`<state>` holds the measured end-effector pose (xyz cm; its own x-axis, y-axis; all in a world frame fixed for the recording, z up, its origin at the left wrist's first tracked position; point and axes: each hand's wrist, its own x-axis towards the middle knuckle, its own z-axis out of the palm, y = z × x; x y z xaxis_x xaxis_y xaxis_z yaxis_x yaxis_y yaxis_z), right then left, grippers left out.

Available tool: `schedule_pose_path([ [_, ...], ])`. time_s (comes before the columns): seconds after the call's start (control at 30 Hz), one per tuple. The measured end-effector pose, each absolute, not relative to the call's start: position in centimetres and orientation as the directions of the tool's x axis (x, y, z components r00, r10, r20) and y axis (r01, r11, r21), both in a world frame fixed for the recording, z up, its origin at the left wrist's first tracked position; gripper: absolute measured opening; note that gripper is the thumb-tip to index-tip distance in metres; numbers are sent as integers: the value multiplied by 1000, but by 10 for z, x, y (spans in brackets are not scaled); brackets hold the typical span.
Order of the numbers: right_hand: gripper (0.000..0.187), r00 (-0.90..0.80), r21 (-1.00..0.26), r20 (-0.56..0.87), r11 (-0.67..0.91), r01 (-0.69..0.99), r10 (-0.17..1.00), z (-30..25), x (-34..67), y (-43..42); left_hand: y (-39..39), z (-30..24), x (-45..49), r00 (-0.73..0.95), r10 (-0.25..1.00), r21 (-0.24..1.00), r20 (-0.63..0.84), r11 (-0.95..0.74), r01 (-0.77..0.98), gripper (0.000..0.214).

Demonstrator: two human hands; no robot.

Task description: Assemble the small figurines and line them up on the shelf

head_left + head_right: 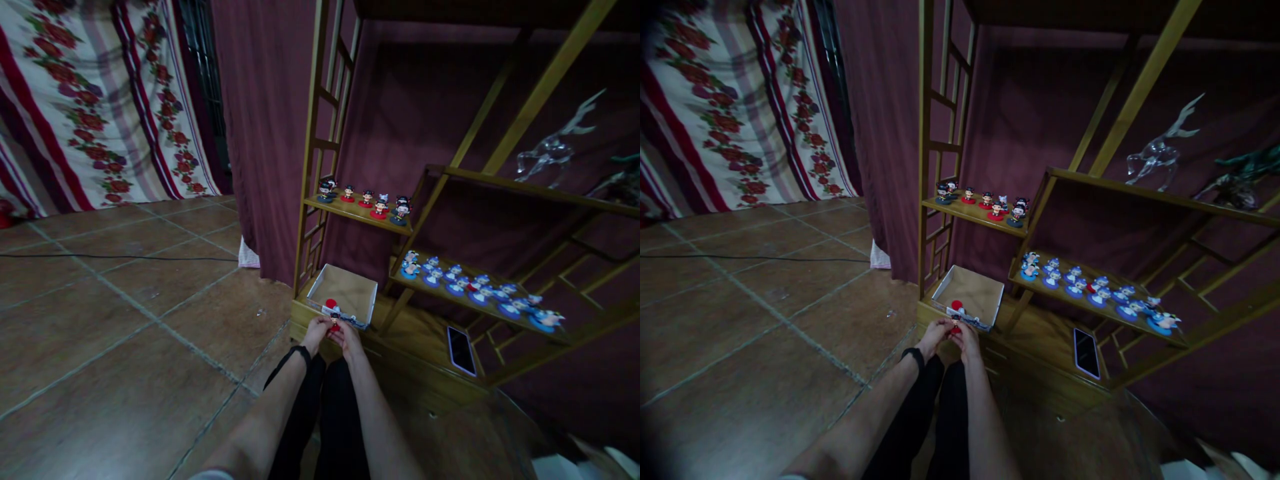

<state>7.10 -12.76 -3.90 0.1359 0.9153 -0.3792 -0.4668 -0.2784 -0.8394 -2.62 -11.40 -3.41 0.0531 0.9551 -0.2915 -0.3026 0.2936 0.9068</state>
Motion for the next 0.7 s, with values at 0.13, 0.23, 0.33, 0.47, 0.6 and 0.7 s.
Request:
schedule_pose_path([
  [0.13, 24, 149, -830, -376, -262, -492, 914, -38, 76, -126, -111, -35, -22, 87, 955, 904, -283, 296, -309, 20],
  [0.23, 24, 156, -823, -380, -256, -507, 912, -38, 77, -126, -110, -37, -21, 109, 958, 902, -265, 287, -322, 28],
  [0.33, 25, 144, -824, -360, -242, -513, 922, -39, 77, -127, -109, -40, -22, 104, 962, 902, -254, 274, -333, 35],
  [0.47, 28, 127, -834, -340, -236, -498, 932, -40, 75, -128, -107, -44, -26, 96, 962, 906, -254, 272, -325, 39],
  [0.6, 31, 115, -846, -331, -241, -476, 937, -42, 73, -128, -106, -46, -29, 102, 963, 909, -251, 270, -316, 40],
  [0.7, 33, 123, -857, -331, -243, -454, 936, -41, 73, -128, -107, -44, -31, 108, 963, 911, -249, 271, -312, 39],
])
